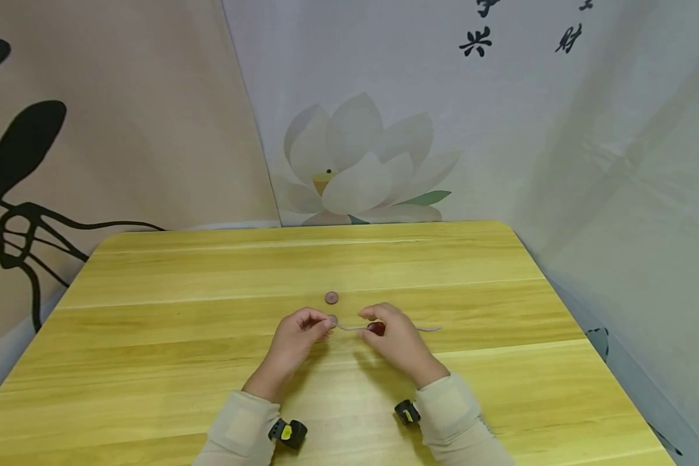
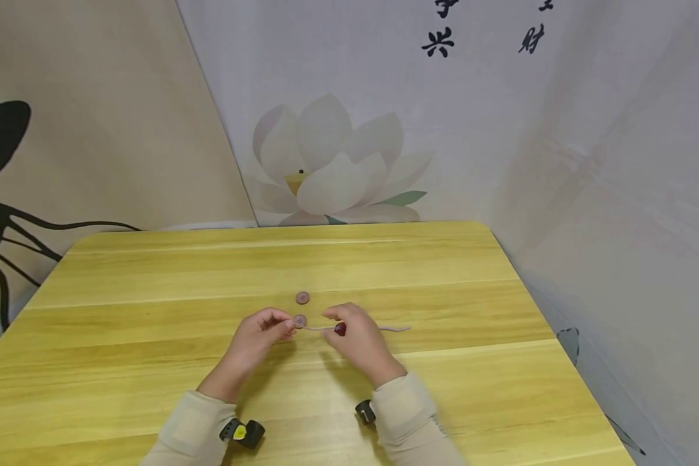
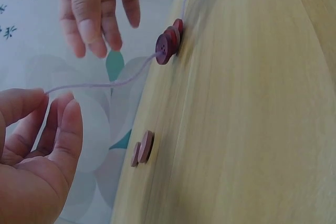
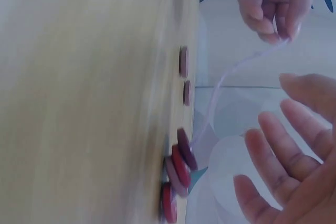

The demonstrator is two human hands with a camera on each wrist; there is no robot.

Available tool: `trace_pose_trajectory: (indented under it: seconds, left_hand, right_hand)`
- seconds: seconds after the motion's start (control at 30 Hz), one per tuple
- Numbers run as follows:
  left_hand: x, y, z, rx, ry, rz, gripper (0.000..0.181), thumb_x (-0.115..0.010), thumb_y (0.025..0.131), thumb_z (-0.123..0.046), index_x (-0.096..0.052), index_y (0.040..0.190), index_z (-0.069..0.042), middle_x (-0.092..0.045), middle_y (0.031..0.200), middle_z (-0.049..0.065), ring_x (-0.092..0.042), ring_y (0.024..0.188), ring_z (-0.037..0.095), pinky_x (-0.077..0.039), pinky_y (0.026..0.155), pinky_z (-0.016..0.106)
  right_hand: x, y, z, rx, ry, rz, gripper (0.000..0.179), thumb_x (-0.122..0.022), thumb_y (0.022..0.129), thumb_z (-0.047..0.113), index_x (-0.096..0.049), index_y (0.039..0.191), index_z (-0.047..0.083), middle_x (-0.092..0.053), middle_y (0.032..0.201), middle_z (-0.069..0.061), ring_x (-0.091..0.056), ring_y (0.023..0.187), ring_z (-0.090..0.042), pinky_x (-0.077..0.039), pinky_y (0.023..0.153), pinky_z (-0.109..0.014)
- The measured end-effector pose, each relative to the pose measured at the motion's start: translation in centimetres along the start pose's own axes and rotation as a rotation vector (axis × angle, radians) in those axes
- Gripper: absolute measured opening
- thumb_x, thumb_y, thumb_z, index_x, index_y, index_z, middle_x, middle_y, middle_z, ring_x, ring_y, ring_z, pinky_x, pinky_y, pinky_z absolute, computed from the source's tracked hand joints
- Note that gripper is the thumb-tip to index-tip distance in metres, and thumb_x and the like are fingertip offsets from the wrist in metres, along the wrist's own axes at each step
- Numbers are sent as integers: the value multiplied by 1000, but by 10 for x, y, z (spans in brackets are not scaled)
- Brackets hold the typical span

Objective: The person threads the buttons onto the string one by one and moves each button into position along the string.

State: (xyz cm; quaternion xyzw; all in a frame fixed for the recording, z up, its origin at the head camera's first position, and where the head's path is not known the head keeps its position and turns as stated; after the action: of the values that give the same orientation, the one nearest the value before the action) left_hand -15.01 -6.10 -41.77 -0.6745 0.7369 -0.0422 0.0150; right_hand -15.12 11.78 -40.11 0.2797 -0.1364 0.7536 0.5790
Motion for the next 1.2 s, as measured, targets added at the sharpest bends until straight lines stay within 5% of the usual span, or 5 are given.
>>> trace_pose_trajectory:
  seconds: [0.23,0.5,1.2]
  left_hand:
    - [-2,-1,-1,0,-17,3,15,-63,92,-4,-64,98,10,-67,100,16,-62,81,17,-55,79,35]
    - [-3,-2,-3,-11,-16,11,12,-64,91,-4,-66,96,8,-67,100,15,-62,81,19,-55,79,38]
    - [-9,-2,-3,-19,28,46,12,-66,89,-3,-69,97,6,-68,90,9,-62,82,16,-55,78,38]
  right_hand:
    - [-7,1,8,16,-21,5,26,-70,88,7,-66,113,2,-65,110,-12,-58,84,-20,-51,72,-28]
    - [-15,1,13,22,11,18,26,-69,89,12,-66,114,2,-65,111,-8,-60,102,-28,-51,86,-47]
    - [-23,3,20,0,-50,13,22,-67,91,17,-67,112,11,-68,101,0,-63,99,-19,-51,86,-42]
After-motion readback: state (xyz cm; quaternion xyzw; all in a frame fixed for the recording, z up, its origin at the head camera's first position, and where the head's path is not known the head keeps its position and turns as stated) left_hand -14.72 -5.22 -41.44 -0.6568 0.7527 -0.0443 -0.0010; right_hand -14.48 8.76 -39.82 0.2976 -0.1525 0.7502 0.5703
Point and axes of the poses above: each hand's wrist, its own y-axis towards the middle knuckle, its own x-axis out of the back of the hand, z = x × y, the point moved 6 cm from there along y, towards the middle knuckle
